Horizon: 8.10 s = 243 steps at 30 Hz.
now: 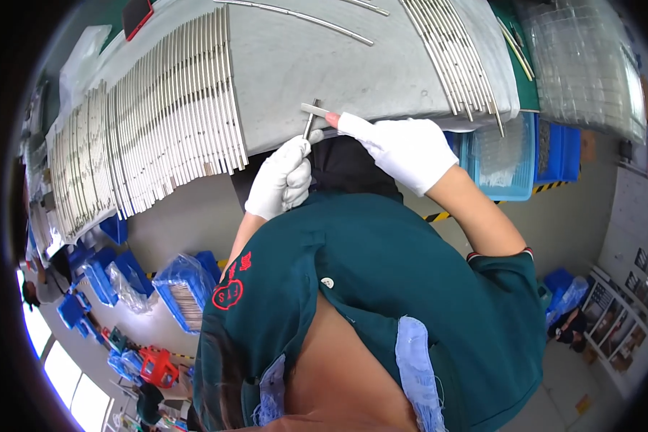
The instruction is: Inspecting and cleaning the ends of metal rods using a small tool and a sanding block.
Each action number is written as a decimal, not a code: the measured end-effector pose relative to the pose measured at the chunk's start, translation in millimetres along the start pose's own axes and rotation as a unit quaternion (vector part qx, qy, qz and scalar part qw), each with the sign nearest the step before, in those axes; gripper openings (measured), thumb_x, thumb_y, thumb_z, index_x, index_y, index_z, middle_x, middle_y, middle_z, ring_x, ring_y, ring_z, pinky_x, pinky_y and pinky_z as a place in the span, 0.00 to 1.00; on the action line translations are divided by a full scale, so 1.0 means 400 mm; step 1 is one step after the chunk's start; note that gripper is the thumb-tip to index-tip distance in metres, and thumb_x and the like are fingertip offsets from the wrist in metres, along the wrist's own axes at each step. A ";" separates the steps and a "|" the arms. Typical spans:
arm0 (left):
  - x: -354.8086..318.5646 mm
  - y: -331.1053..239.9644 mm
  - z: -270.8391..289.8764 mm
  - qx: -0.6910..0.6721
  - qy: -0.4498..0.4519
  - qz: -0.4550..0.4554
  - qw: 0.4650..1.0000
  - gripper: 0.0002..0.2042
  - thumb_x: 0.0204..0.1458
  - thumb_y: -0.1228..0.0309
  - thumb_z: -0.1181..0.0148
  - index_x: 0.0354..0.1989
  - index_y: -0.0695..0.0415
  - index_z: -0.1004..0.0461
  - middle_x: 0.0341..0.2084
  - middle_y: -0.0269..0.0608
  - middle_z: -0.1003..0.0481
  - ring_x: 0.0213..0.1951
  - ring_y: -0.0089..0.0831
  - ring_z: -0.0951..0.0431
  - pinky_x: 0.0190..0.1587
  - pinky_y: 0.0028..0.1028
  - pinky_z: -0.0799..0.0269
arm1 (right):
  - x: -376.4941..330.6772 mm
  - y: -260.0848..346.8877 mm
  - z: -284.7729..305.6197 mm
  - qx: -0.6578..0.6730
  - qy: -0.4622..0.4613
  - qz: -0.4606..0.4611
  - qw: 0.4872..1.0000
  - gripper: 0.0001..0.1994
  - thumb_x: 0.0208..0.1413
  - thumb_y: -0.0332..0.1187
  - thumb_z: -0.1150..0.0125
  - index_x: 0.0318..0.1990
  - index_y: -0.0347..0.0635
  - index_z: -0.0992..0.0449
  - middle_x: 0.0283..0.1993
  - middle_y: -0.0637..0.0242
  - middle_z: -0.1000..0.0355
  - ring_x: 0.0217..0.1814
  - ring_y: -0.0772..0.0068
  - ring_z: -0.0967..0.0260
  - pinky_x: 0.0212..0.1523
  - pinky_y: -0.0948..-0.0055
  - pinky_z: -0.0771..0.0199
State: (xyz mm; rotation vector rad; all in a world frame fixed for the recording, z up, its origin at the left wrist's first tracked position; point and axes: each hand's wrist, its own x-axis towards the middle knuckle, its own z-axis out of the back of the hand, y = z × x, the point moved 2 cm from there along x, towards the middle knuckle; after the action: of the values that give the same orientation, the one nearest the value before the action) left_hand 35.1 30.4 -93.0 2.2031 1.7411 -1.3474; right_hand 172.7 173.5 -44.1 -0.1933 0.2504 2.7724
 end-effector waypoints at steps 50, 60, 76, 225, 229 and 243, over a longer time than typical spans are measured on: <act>0.018 0.017 0.020 -0.075 0.042 0.048 0.995 0.15 0.61 0.62 0.55 0.52 0.53 0.33 0.10 0.23 0.46 0.08 0.13 0.53 0.10 0.16 0.57 | -0.005 0.019 -0.058 0.070 -0.069 -0.042 0.994 0.21 0.57 0.35 0.49 0.58 0.73 0.36 0.16 0.67 0.35 0.14 0.65 0.35 0.15 0.70 0.36; 0.025 0.021 0.026 -0.124 0.101 0.043 0.986 0.15 0.62 0.62 0.57 0.54 0.53 0.35 0.10 0.23 0.49 0.08 0.13 0.54 0.10 0.17 0.59 | -0.004 0.015 -0.053 0.112 -0.089 -0.052 0.988 0.21 0.56 0.35 0.49 0.57 0.71 0.35 0.16 0.67 0.34 0.14 0.64 0.35 0.13 0.70 0.36; 0.018 0.018 0.018 -0.082 0.083 0.042 0.992 0.16 0.62 0.61 0.58 0.55 0.51 0.37 0.10 0.22 0.49 0.09 0.12 0.53 0.11 0.16 0.60 | 0.009 0.019 -0.032 0.169 -0.030 -0.105 0.979 0.20 0.58 0.36 0.50 0.58 0.70 0.37 0.17 0.66 0.31 0.15 0.64 0.33 0.15 0.69 0.33; 0.117 -0.407 -0.260 0.258 0.155 -0.479 0.824 0.07 0.57 0.76 0.52 0.42 0.62 0.33 0.33 0.40 0.26 0.38 0.25 0.24 0.42 0.25 0.27 | 0.141 -0.097 -0.035 0.736 -0.319 -0.109 0.587 0.23 0.65 0.45 0.59 0.58 0.35 0.40 0.30 0.64 0.29 0.18 0.84 0.35 0.11 0.87 0.43; 0.211 -0.364 -0.192 0.279 0.112 -0.449 0.842 0.06 0.56 0.72 0.50 0.37 0.62 0.32 0.24 0.34 0.30 0.28 0.21 0.27 0.35 0.25 0.26 | 0.139 -0.107 -0.050 0.759 -0.341 -0.112 0.543 0.27 0.63 0.56 0.67 0.47 0.39 0.35 0.23 0.64 0.33 0.13 0.80 0.40 0.07 0.85 0.48; -0.143 -0.355 -0.092 -0.124 0.256 -0.338 0.897 0.12 0.60 0.58 0.54 0.32 0.52 0.30 0.09 0.21 0.47 0.06 0.12 0.51 0.05 0.16 0.56 | 0.086 -0.051 0.008 0.691 -0.422 -0.004 0.587 0.30 0.55 0.61 0.53 0.17 0.42 0.40 0.11 0.65 0.40 0.11 0.77 0.45 0.13 0.80 0.50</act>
State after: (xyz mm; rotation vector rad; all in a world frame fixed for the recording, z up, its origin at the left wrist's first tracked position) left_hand -56.8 57.4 31.8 1.9915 2.8623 -0.5103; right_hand 147.6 204.5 -49.7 1.3868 1.8371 1.5198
